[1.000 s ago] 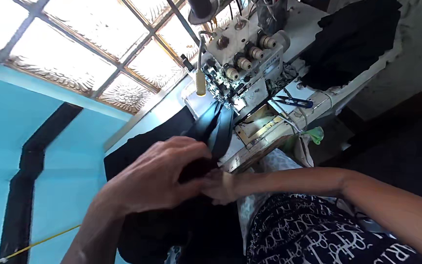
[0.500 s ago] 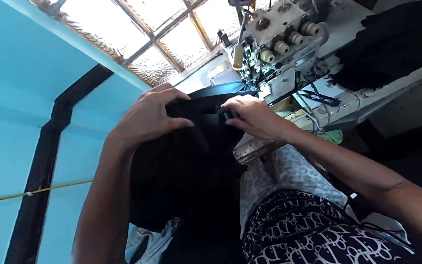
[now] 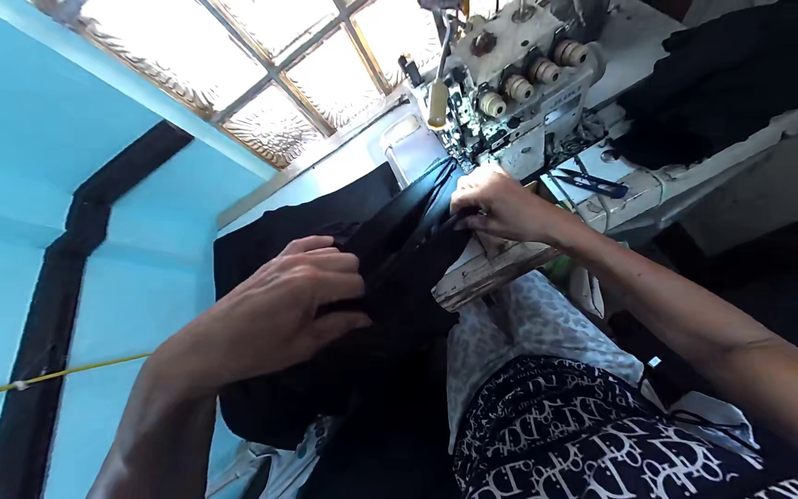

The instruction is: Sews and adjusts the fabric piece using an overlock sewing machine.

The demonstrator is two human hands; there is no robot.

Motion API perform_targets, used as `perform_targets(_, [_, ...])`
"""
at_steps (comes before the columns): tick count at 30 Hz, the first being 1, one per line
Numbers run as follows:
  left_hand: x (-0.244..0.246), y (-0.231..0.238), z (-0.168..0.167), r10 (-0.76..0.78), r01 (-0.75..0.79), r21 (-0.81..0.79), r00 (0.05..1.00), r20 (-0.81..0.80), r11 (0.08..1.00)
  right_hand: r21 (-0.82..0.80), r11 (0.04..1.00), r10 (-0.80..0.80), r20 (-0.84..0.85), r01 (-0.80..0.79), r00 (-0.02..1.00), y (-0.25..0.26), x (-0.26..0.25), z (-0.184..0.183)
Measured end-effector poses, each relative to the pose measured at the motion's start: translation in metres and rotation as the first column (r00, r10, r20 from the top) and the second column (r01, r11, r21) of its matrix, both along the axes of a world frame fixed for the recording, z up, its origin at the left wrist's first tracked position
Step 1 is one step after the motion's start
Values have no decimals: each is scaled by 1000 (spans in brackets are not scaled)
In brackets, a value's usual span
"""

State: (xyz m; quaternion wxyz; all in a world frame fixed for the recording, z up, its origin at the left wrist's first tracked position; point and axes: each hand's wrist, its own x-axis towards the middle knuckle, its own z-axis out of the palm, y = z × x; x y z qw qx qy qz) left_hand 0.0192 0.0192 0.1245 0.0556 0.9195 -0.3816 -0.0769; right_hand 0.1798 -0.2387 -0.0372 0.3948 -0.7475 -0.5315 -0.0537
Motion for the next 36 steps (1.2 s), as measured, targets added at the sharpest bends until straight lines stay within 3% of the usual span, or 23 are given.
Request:
perform_targets(4, [-5, 19, 1, 37, -40, -98, 999, -29, 994, 3, 981, -194, -7, 194, 981, -11, 24, -15])
perform_targets(9, [-5, 39, 2, 282, -273, -85, 950, 135, 958, -27, 979, -203, -37, 202, 979, -6, 35, -12])
perform_targets(12, [-2, 47, 1, 355, -345, -85, 916, 188, 935, 4, 978, -210, -20, 210, 978, 0, 32, -12])
perform_targets(21, [6, 64, 1, 465, -449, -263, 885, -3, 854, 232, 973, 2, -37, 7, 999, 38, 7, 10])
perform_targets(29, [13, 61, -5, 506, -482, -183, 855, 116, 857, 196, 980, 28, -60, -16, 998, 49, 6, 21])
perform_targets(36, [36, 40, -5, 460, -425, -187, 859, 227, 886, 85, 992, 100, -139, -89, 985, 8, 9, 40])
